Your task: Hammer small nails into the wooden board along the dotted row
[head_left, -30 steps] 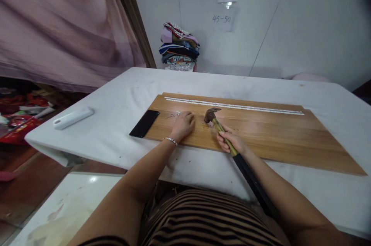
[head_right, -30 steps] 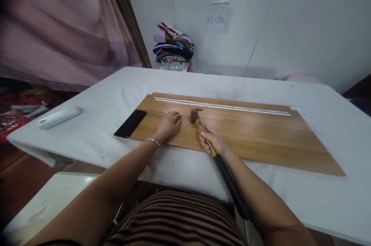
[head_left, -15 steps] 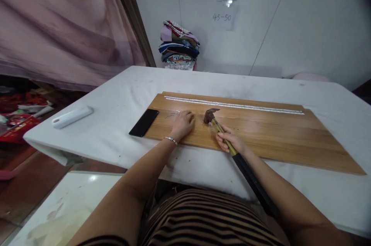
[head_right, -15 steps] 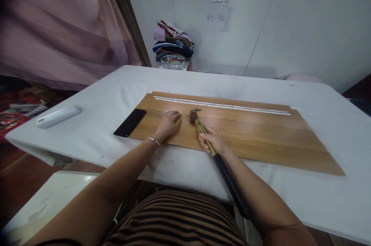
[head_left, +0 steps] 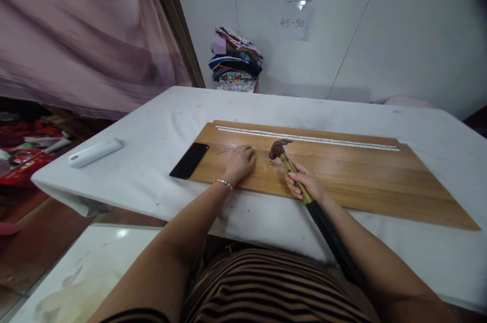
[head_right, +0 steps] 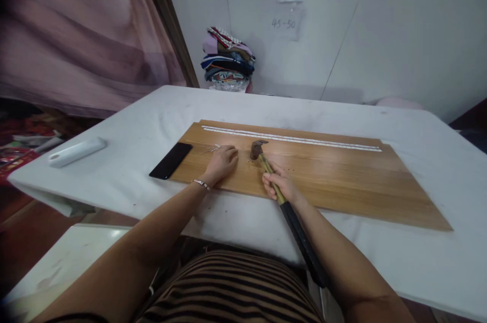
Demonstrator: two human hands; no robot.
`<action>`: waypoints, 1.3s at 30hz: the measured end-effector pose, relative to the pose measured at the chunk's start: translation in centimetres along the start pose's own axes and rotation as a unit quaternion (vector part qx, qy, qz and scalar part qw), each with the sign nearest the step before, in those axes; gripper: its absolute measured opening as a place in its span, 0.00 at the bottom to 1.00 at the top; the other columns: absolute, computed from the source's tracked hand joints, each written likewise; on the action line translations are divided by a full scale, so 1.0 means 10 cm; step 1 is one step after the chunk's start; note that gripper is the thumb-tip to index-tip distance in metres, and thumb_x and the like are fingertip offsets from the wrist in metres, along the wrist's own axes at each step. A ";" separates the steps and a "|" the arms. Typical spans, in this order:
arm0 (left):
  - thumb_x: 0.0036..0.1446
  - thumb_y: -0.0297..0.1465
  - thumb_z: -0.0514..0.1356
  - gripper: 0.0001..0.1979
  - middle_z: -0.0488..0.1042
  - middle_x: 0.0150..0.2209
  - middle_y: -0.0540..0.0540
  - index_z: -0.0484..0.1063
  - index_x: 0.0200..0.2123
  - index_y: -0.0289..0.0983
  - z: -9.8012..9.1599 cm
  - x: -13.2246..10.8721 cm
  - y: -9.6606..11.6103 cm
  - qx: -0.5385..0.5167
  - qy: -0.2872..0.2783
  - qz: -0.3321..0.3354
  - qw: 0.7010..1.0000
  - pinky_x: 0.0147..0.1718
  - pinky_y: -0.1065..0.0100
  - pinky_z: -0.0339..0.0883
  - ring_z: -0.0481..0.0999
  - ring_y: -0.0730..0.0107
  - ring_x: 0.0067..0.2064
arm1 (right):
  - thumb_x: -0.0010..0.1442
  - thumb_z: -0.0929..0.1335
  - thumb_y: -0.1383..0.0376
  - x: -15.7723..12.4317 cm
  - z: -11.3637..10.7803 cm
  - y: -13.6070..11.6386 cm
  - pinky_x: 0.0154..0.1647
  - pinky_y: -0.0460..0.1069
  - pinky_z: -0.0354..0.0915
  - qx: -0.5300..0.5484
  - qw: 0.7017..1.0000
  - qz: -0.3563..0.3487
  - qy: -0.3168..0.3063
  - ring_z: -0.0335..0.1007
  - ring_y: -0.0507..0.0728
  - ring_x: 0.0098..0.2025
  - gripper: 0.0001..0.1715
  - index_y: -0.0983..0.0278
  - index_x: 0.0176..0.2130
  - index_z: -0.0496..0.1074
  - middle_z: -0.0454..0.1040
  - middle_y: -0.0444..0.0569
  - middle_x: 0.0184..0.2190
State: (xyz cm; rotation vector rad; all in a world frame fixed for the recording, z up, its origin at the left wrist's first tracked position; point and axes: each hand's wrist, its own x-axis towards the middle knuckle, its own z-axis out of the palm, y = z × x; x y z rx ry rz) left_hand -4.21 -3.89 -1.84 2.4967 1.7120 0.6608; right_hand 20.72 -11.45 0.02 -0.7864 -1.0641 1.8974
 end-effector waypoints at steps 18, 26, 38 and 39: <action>0.62 0.29 0.55 0.11 0.77 0.45 0.40 0.78 0.37 0.36 0.01 0.01 0.00 -0.006 0.005 0.007 1.000 0.54 0.58 0.66 0.73 0.59 0.49 | 0.56 0.72 0.59 0.03 -0.02 0.08 0.11 0.41 0.49 -0.021 1.000 0.008 -0.014 0.54 0.45 0.14 0.37 0.60 0.62 0.61 0.64 0.34 0.22; 0.61 0.29 0.55 0.10 0.77 0.44 0.41 0.78 0.36 0.38 0.01 0.01 -0.01 -0.010 0.013 0.011 1.000 0.53 0.58 0.67 0.74 0.59 0.48 | 0.56 0.72 0.59 0.00 0.01 0.02 0.11 0.42 0.50 -0.009 1.000 -0.002 -0.004 0.54 0.45 0.14 0.35 0.58 0.59 0.61 0.65 0.34 0.23; 0.61 0.29 0.55 0.11 0.78 0.44 0.39 0.78 0.37 0.36 -0.01 0.01 0.01 -0.014 0.002 0.002 1.000 0.53 0.57 0.67 0.74 0.58 0.49 | 0.55 0.72 0.59 0.02 0.00 0.07 0.11 0.41 0.50 -0.010 1.000 0.005 -0.004 0.54 0.45 0.14 0.33 0.60 0.58 0.63 0.66 0.34 0.23; 0.61 0.29 0.55 0.11 0.78 0.44 0.39 0.78 0.36 0.36 -0.01 0.01 0.01 -0.014 0.001 0.002 1.000 0.53 0.57 0.67 0.74 0.58 0.49 | 0.56 0.72 0.59 0.02 0.00 0.07 0.11 0.41 0.50 -0.012 1.000 0.006 -0.006 0.54 0.45 0.14 0.34 0.60 0.59 0.63 0.65 0.34 0.23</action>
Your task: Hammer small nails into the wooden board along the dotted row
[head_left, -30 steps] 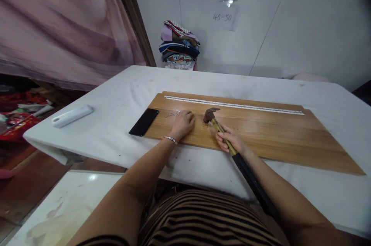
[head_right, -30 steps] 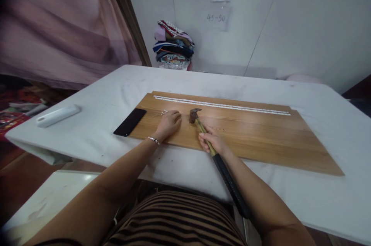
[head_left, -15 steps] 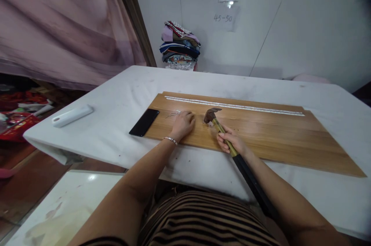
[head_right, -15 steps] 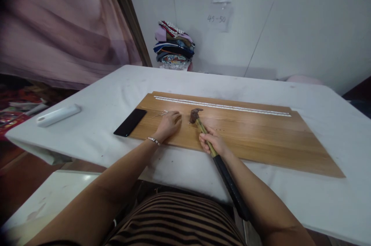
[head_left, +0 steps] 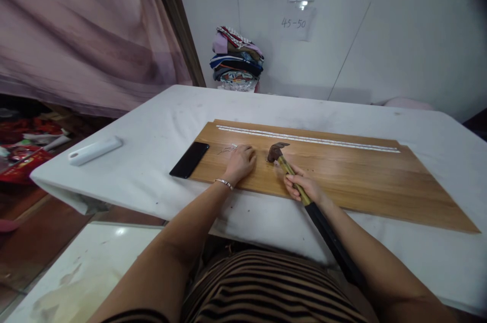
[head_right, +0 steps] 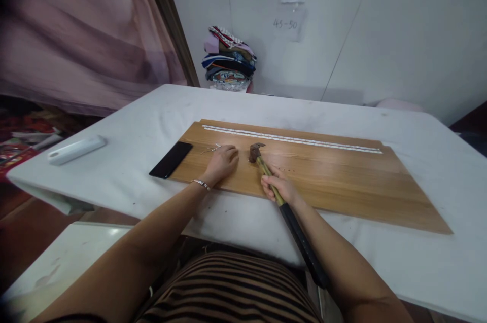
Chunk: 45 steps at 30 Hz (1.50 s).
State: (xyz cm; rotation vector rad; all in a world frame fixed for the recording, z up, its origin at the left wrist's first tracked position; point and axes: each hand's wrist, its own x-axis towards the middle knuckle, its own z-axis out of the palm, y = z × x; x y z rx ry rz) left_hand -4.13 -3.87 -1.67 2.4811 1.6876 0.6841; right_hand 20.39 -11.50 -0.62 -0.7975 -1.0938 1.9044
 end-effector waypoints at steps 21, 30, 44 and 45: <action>0.62 0.30 0.55 0.11 0.78 0.48 0.39 0.78 0.41 0.36 0.04 0.00 -0.03 0.008 0.002 -0.003 1.000 0.55 0.57 0.66 0.74 0.58 0.51 | 0.55 0.72 0.59 -0.01 0.00 -0.04 0.11 0.41 0.50 -0.001 1.000 0.000 0.007 0.54 0.45 0.14 0.38 0.58 0.62 0.59 0.65 0.34 0.23; 0.62 0.30 0.55 0.11 0.78 0.48 0.40 0.78 0.40 0.37 0.03 -0.01 -0.03 -0.001 0.008 -0.001 1.000 0.55 0.57 0.66 0.74 0.58 0.51 | 0.55 0.72 0.59 0.00 -0.01 -0.01 0.11 0.42 0.50 -0.008 1.000 0.011 0.009 0.55 0.45 0.14 0.40 0.60 0.62 0.59 0.65 0.34 0.22; 0.62 0.30 0.56 0.12 0.77 0.49 0.40 0.79 0.42 0.37 0.03 -0.01 -0.03 -0.011 0.005 -0.007 1.000 0.56 0.56 0.66 0.74 0.57 0.52 | 0.54 0.73 0.59 -0.03 0.03 -0.07 0.10 0.41 0.50 -0.001 1.000 -0.003 0.016 0.53 0.45 0.14 0.39 0.58 0.61 0.59 0.65 0.33 0.23; 0.62 0.30 0.56 0.12 0.77 0.50 0.40 0.79 0.42 0.37 0.03 -0.01 -0.03 -0.012 0.006 -0.007 1.000 0.57 0.56 0.66 0.74 0.57 0.52 | 0.54 0.73 0.59 -0.03 0.03 -0.07 0.11 0.41 0.50 -0.002 1.000 0.000 0.014 0.54 0.45 0.14 0.39 0.58 0.61 0.59 0.65 0.33 0.23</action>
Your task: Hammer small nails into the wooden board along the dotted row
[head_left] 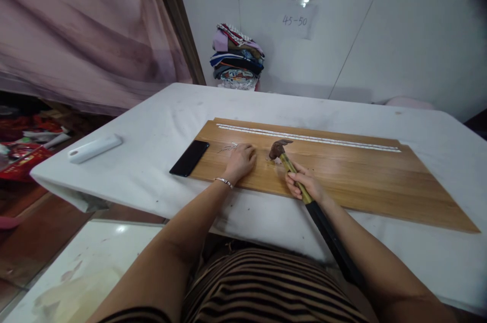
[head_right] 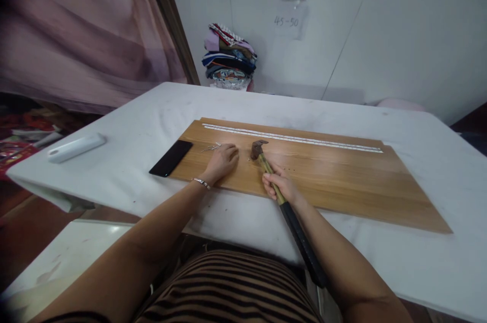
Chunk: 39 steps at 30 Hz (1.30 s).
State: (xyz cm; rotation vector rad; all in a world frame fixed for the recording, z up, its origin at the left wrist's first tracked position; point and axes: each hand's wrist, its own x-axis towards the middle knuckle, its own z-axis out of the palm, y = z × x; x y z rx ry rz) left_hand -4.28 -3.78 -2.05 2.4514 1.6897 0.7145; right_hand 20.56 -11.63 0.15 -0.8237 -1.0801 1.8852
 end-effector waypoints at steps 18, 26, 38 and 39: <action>0.61 0.30 0.56 0.11 0.77 0.48 0.40 0.78 0.40 0.37 0.01 0.00 0.00 0.004 -0.002 -0.003 1.000 0.55 0.57 0.66 0.74 0.57 0.51 | 0.55 0.72 0.60 0.02 -0.02 0.04 0.11 0.42 0.50 -0.003 1.000 0.009 -0.007 0.54 0.45 0.14 0.42 0.58 0.64 0.57 0.64 0.34 0.23; 0.62 0.30 0.56 0.11 0.78 0.48 0.40 0.78 0.40 0.37 0.01 0.00 0.00 0.012 -0.002 0.000 1.000 0.55 0.57 0.66 0.74 0.58 0.51 | 0.56 0.72 0.60 -0.02 0.01 -0.02 0.11 0.42 0.50 0.002 1.000 -0.007 -0.005 0.53 0.45 0.15 0.37 0.57 0.62 0.60 0.64 0.34 0.23; 0.62 0.30 0.56 0.11 0.78 0.48 0.40 0.78 0.41 0.36 0.01 0.00 0.00 0.019 0.003 0.011 1.000 0.55 0.58 0.67 0.74 0.57 0.51 | 0.56 0.72 0.60 0.03 -0.03 0.05 0.10 0.41 0.50 0.005 1.000 -0.002 -0.021 0.54 0.45 0.14 0.40 0.58 0.63 0.58 0.65 0.33 0.23; 0.62 0.30 0.56 0.12 0.78 0.48 0.40 0.79 0.41 0.35 0.01 0.00 -0.01 0.019 0.003 0.012 1.000 0.55 0.58 0.67 0.74 0.57 0.51 | 0.55 0.72 0.60 0.03 -0.04 0.05 0.10 0.41 0.50 0.006 1.000 0.000 -0.020 0.54 0.45 0.14 0.40 0.58 0.63 0.58 0.65 0.34 0.23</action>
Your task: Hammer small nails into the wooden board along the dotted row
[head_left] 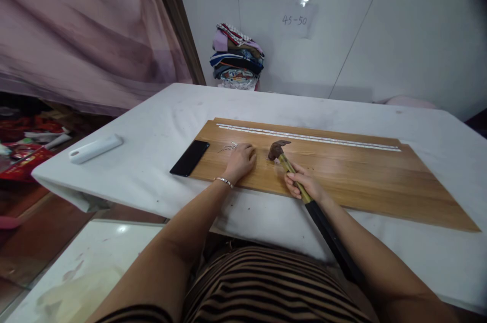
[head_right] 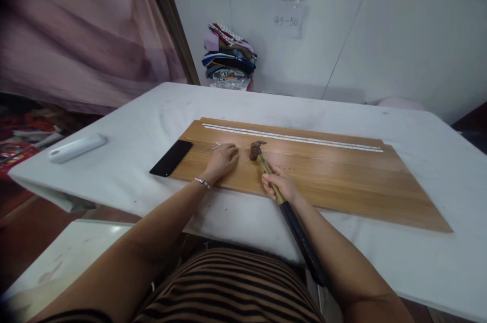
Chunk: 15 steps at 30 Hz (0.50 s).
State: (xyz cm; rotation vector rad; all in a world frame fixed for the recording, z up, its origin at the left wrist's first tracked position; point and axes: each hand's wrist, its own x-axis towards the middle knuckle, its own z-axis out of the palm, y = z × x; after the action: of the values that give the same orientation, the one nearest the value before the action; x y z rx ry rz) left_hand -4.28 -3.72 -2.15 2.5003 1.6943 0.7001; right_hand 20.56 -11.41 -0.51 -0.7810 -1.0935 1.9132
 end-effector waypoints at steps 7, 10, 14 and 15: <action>0.62 0.30 0.55 0.12 0.78 0.49 0.40 0.79 0.42 0.36 0.01 0.00 -0.01 -0.011 -0.001 -0.004 1.000 0.56 0.57 0.67 0.74 0.58 0.51 | 0.56 0.72 0.60 0.01 -0.01 0.01 0.11 0.41 0.49 0.003 1.000 0.008 -0.001 0.54 0.45 0.14 0.42 0.58 0.65 0.56 0.65 0.33 0.23; 0.62 0.30 0.55 0.12 0.78 0.48 0.40 0.79 0.41 0.36 0.00 0.00 -0.01 -0.016 -0.003 -0.006 1.000 0.56 0.57 0.67 0.74 0.58 0.51 | 0.55 0.73 0.60 0.01 0.00 0.01 0.11 0.41 0.49 0.005 1.000 0.009 0.002 0.54 0.45 0.14 0.41 0.59 0.63 0.58 0.65 0.33 0.23; 0.62 0.30 0.55 0.12 0.78 0.48 0.40 0.79 0.41 0.37 0.00 0.01 -0.01 -0.016 -0.003 -0.008 1.000 0.56 0.57 0.66 0.74 0.58 0.51 | 0.55 0.73 0.60 -0.01 0.02 -0.02 0.10 0.41 0.49 0.002 1.000 0.000 0.009 0.54 0.45 0.14 0.36 0.59 0.60 0.60 0.65 0.33 0.23; 0.62 0.30 0.55 0.12 0.78 0.48 0.40 0.79 0.40 0.37 0.00 0.01 -0.01 -0.014 -0.004 -0.006 1.000 0.55 0.57 0.67 0.74 0.58 0.51 | 0.55 0.73 0.60 -0.02 0.02 -0.03 0.10 0.41 0.49 0.001 1.000 -0.001 0.012 0.54 0.45 0.14 0.36 0.59 0.59 0.60 0.65 0.33 0.23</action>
State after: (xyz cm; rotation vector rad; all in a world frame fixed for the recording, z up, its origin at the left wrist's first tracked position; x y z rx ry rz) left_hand -4.30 -3.63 -2.19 2.4692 1.6831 0.7064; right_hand 20.57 -11.55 -0.15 -0.7984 -1.0781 1.8982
